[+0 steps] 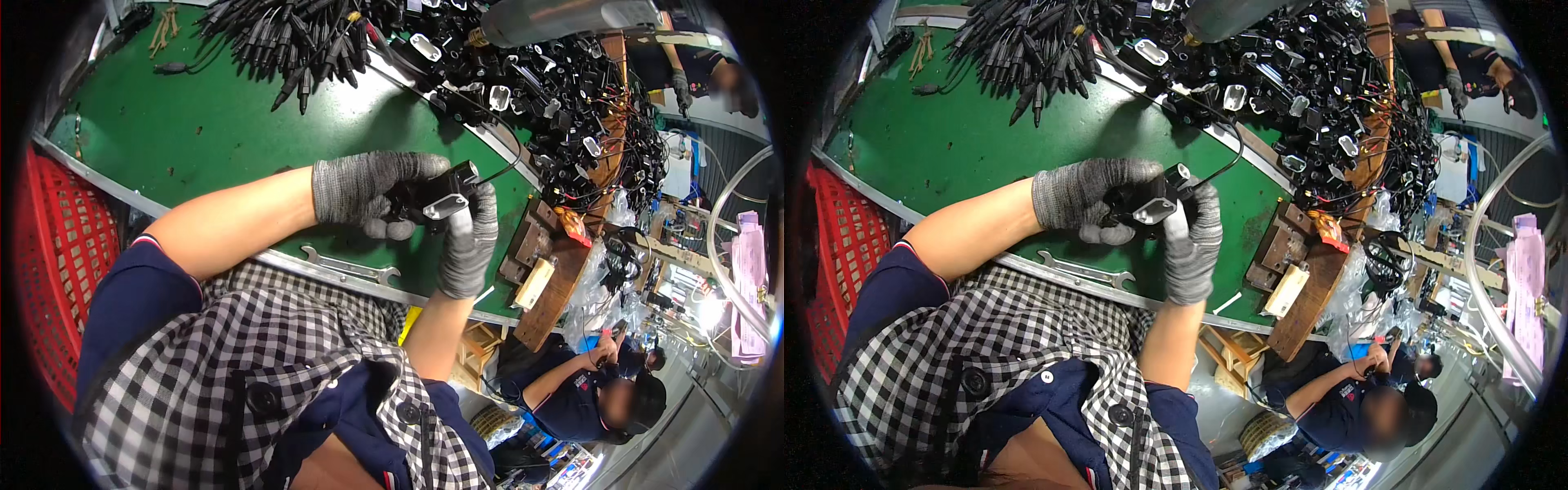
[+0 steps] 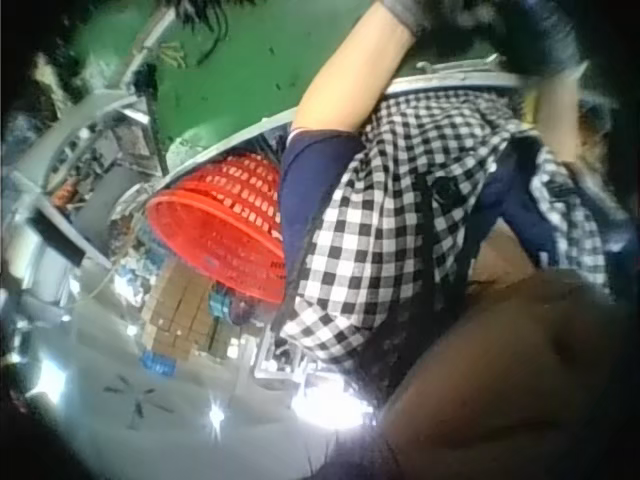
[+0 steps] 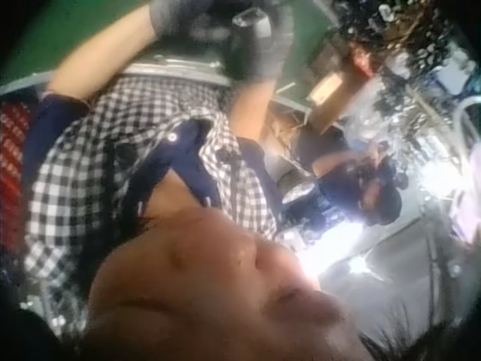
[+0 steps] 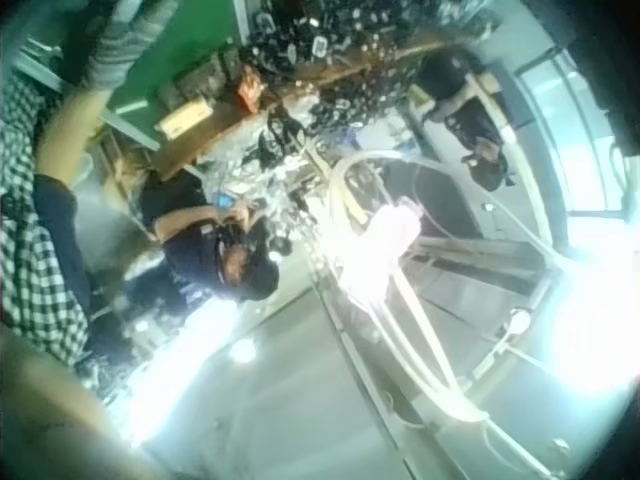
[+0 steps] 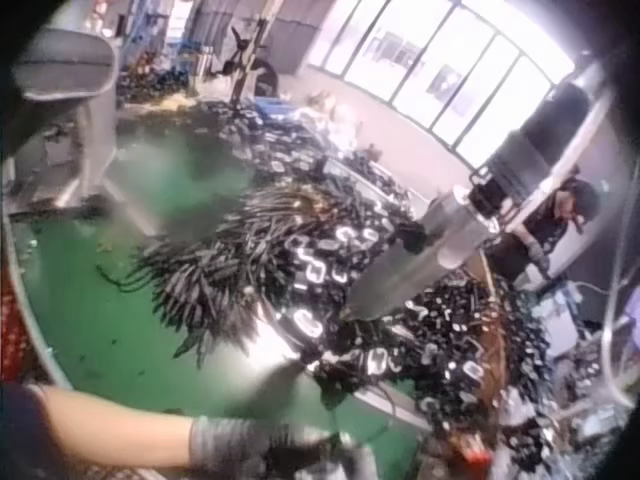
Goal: The worker is using an electric screwdriver to assemble small black plastic components at a manual workstation.
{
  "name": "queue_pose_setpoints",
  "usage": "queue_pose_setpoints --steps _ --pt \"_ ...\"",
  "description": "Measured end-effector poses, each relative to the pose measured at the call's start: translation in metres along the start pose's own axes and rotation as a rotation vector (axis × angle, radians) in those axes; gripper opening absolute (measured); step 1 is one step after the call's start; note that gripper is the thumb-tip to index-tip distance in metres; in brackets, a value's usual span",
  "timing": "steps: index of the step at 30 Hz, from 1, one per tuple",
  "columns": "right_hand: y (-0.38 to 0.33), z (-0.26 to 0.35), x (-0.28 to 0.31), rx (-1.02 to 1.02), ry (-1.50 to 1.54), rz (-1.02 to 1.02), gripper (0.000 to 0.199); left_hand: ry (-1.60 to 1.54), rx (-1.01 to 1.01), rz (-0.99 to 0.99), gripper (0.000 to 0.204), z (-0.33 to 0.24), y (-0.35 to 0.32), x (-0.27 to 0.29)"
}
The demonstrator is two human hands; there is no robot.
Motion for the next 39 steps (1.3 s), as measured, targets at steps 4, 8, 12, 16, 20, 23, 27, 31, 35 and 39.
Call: queue_pose_setpoints --steps 4,8,12,16,20,23,27,31,35,39 --pt "0.001 0.004 0.012 -0.049 0.047 0.194 0.014 0.143 0.06 -0.019 0.047 -0.001 0.0 0.0" --pt "-0.001 0.01 0.0 0.163 -0.253 0.112 0.019 0.167 -0.021 -0.074 0.052 0.001 0.001 0.001" --pt "-0.002 -0.002 0.004 0.104 -0.32 0.052 0.022 0.156 -0.08 -0.094 0.052 0.003 0.011 0.017" --pt "0.001 0.022 -0.017 0.009 0.125 0.07 0.02 0.186 -0.07 -0.073 0.05 -0.002 0.007 0.011" --pt "0.004 0.015 0.0 0.083 -0.159 0.128 0.022 0.157 -0.082 -0.081 0.048 -0.001 0.007 0.011" --pt "-0.001 0.01 -0.009 0.109 -0.113 0.08 0.019 0.182 -0.058 -0.123 0.047 0.002 0.01 0.019" --pt "-0.003 -0.006 -0.008 0.154 -0.215 0.011 0.019 0.145 -0.091 -0.164 0.046 0.004 0.012 0.025" --pt "-0.004 -0.007 0.001 0.194 -0.368 0.04 0.019 0.254 -0.097 -0.306 0.043 -0.002 0.008 0.023" --pt "-0.009 0.02 0.015 0.313 -0.453 -0.129 0.017 0.395 -0.175 -0.302 0.037 -0.015 0.003 0.015" --pt "-0.02 0.041 0.025 0.369 -0.082 -0.145 0.014 0.578 -0.27 -0.27 0.033 -0.024 -0.001 0.015"
Point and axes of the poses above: each hand's wrist, its own y-axis towards the middle knuckle, its own x-axis out of the back of the hand, z = x × y, the point moved 3 cm from there along y, towards the middle knuckle, and after that the axes turned 10 degrees about z, right-handed, at the moved point
